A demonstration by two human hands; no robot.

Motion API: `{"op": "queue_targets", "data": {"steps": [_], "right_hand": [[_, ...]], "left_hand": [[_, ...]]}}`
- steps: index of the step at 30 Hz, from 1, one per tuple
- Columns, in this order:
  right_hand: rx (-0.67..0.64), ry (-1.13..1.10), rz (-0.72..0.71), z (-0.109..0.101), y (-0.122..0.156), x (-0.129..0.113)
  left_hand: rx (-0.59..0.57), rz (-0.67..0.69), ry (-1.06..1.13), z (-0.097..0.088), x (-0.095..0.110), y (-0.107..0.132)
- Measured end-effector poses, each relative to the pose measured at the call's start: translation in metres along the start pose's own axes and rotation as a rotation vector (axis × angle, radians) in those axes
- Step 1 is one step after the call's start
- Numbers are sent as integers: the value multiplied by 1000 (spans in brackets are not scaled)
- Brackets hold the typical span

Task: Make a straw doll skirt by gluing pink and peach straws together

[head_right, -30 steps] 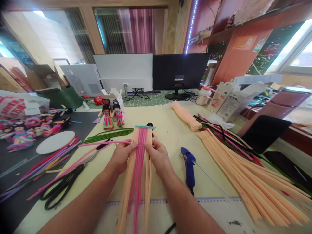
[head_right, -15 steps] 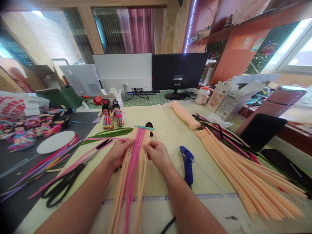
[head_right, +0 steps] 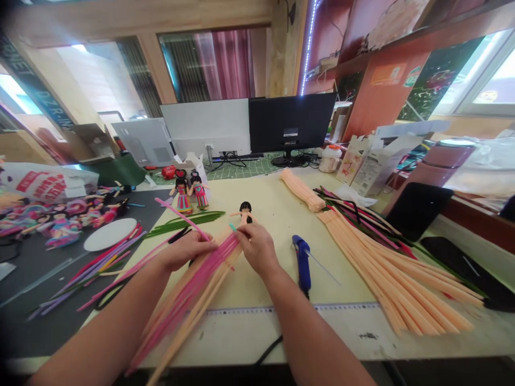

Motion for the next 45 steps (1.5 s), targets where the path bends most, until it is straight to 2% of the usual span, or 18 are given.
{"op": "queue_targets", "data": {"steps": [2, 6, 10, 13, 18, 22, 25, 28, 31, 34, 41, 45], "right_hand": [[-100, -44, 74, 8, 3, 4], [-168, -81, 190, 12, 17, 9], [-218, -82, 268, 8, 35, 17], [-250, -58, 309, 6, 46, 25], [-251, 32, 345, 3, 57, 38], [-246, 99, 368, 1, 62, 41], [-246, 144, 387, -1, 66, 43], [-248, 176, 406, -2, 68, 44], [-255, 192, 422, -3, 69, 43], [-270, 199, 445, -3, 70, 42], [-314, 279, 452, -4, 75, 42], [-244, 451, 355, -10, 64, 21]], "left_hand": [[-93, -22, -41, 1, -2, 8], [-196, -99, -14, 1, -10, 21], [-173, -185, 32, 5, -22, 25], [-146, -189, -25, 11, -30, 23], [-126, -79, -144, 19, -30, 25], [61, 32, -433, 11, -22, 31], [170, 72, -597, 12, -16, 41], [224, 247, -814, 32, -2, 57], [136, 446, -966, 67, 6, 76], [131, 522, -1045, 89, 2, 89], [238, 553, -1083, 99, -16, 93], [305, 562, -1076, 103, -19, 94]]}}
Point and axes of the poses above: each hand's wrist, its own y-axis away from the middle knuckle, its own z-axis out of the palm, x = y × z, the point moved 6 cm from there along -y, towards the middle knuckle, and after that the axes turned 7 degrees about -y, right-handed, at the moved point
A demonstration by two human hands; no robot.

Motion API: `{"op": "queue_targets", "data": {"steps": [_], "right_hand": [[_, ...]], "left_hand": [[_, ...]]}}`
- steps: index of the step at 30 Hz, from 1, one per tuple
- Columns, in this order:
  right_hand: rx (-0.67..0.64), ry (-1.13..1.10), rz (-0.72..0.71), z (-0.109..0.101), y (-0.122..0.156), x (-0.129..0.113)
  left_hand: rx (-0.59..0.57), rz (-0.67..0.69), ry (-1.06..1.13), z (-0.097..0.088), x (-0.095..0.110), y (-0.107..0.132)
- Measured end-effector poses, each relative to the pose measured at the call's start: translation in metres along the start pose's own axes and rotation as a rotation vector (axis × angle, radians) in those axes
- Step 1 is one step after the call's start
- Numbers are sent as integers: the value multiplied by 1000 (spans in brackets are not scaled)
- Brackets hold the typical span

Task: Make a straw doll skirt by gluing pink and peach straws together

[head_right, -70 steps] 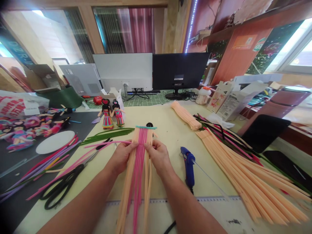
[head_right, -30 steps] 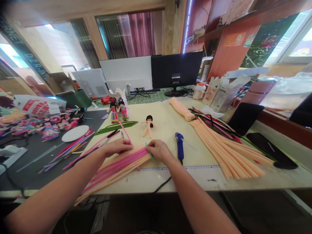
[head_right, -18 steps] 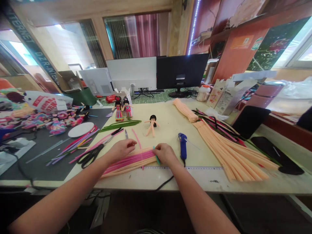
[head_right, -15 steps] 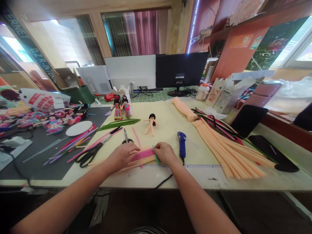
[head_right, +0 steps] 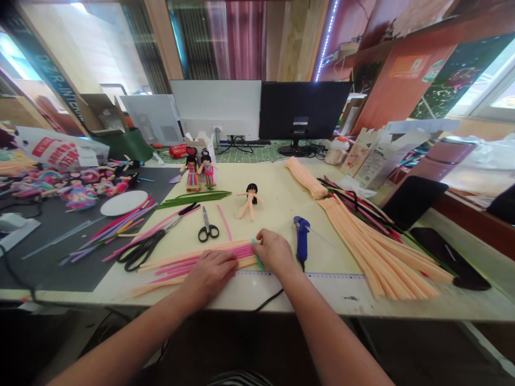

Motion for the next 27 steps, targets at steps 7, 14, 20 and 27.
{"op": "queue_targets", "data": {"steps": [7, 14, 20, 27], "right_hand": [[-109, 140, -255, 20, -28, -82], [-244, 338, -285, 93, -56, -133], [-280, 344, -214, 109, -71, -141], [-283, 29, -92, 59, -73, -103]], "left_hand": [[93, -33, 43, 5, -1, 4], [118, -39, 42, 12, -3, 5], [112, -32, 50, 12, -3, 5], [108, -34, 75, 4, -3, 7]]}}
Point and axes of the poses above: each hand's wrist, its own y-axis away from the middle knuckle, its own z-axis out of the palm, x = y × z, the point moved 6 cm from there along -y, towards the middle knuckle, and after that the axes turned 7 degrees about -y, right-handed, at the moved point
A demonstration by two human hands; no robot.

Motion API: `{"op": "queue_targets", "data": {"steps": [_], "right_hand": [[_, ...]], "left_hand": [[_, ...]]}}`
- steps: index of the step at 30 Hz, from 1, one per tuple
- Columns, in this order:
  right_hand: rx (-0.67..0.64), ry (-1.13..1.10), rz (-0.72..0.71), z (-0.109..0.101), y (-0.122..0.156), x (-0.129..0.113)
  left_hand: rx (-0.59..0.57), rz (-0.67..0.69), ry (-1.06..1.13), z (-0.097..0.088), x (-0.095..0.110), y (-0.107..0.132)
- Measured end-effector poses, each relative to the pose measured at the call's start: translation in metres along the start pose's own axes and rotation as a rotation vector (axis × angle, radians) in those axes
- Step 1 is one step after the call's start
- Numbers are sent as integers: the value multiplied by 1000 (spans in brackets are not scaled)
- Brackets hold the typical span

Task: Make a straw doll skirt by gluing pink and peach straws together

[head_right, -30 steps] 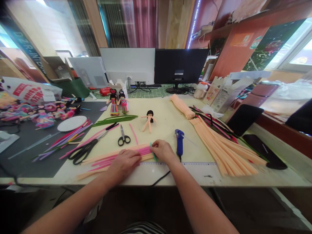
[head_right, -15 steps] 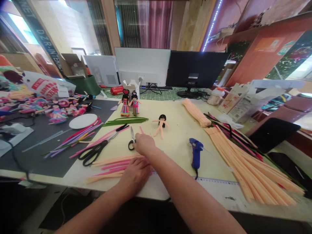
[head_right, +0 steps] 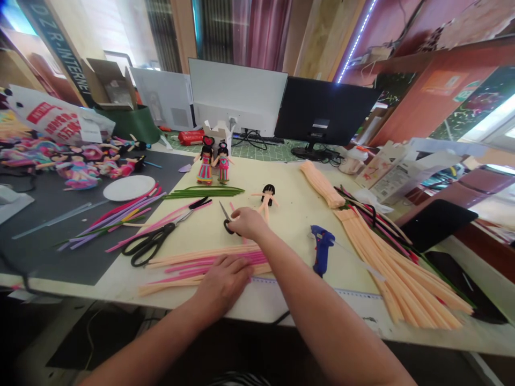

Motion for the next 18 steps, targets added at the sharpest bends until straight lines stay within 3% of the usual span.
{"op": "queue_targets", "data": {"steps": [5, 9, 14, 18], "right_hand": [[38, -288, 7, -36, 47, 30], [91, -611, 57, -42, 83, 58], [225, -549, 23, -40, 111, 88], [203, -600, -3, -36, 128, 96]], "left_hand": [[-24, -1, 7, -1, 1, 0], [-3, 3, 15, -2, 2, 0], [60, -79, 52, -23, -9, -1], [2, -186, 52, -41, -33, -15]]}}
Point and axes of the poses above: each hand's wrist, its own y-axis away from the middle knuckle, its own z-axis out of the palm, x = y × z, the point moved 6 cm from there along -y, towards the middle knuckle, and after that the axes turned 7 degrees about -y, right-handed, at the moved point
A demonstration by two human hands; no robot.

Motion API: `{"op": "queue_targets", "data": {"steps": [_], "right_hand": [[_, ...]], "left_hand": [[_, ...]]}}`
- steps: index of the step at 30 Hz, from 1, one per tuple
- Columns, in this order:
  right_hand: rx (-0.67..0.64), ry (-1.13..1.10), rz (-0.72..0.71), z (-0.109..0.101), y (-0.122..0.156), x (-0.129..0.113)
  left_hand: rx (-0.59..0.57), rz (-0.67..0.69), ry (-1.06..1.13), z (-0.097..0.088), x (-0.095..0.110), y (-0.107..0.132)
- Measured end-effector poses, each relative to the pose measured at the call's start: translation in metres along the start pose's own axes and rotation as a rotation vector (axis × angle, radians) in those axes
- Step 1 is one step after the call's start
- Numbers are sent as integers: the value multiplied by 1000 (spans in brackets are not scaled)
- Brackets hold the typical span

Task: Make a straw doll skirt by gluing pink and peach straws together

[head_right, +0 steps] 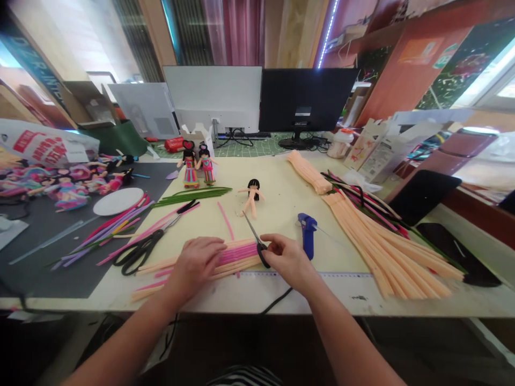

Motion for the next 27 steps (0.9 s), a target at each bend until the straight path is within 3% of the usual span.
{"op": "queue_targets", "data": {"steps": [5, 11, 15, 21, 27], "right_hand": [[-60, -147, 103, -2, 17, 3], [-15, 42, 71, -9, 28, 9], [-18, 147, 36, -8, 35, 13], [36, 388, -89, -11, 34, 8], [168, 676, -131, -16, 21, 11]], "left_hand": [[-179, -47, -43, 6, -24, -37], [-324, 152, -124, 32, -26, -73], [-420, 218, -167, 39, -25, -85], [-409, 144, -205, 32, -25, -85], [-383, 28, -87, 30, -24, -59]]}}
Point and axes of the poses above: each hand's wrist, its own y-axis away from the middle knuckle, its own z-axis out of the palm, x = y × z, the point moved 6 cm from there along -y, towards the middle knuckle, and after that the axes turned 7 degrees about -y, right-handed, at the moved point
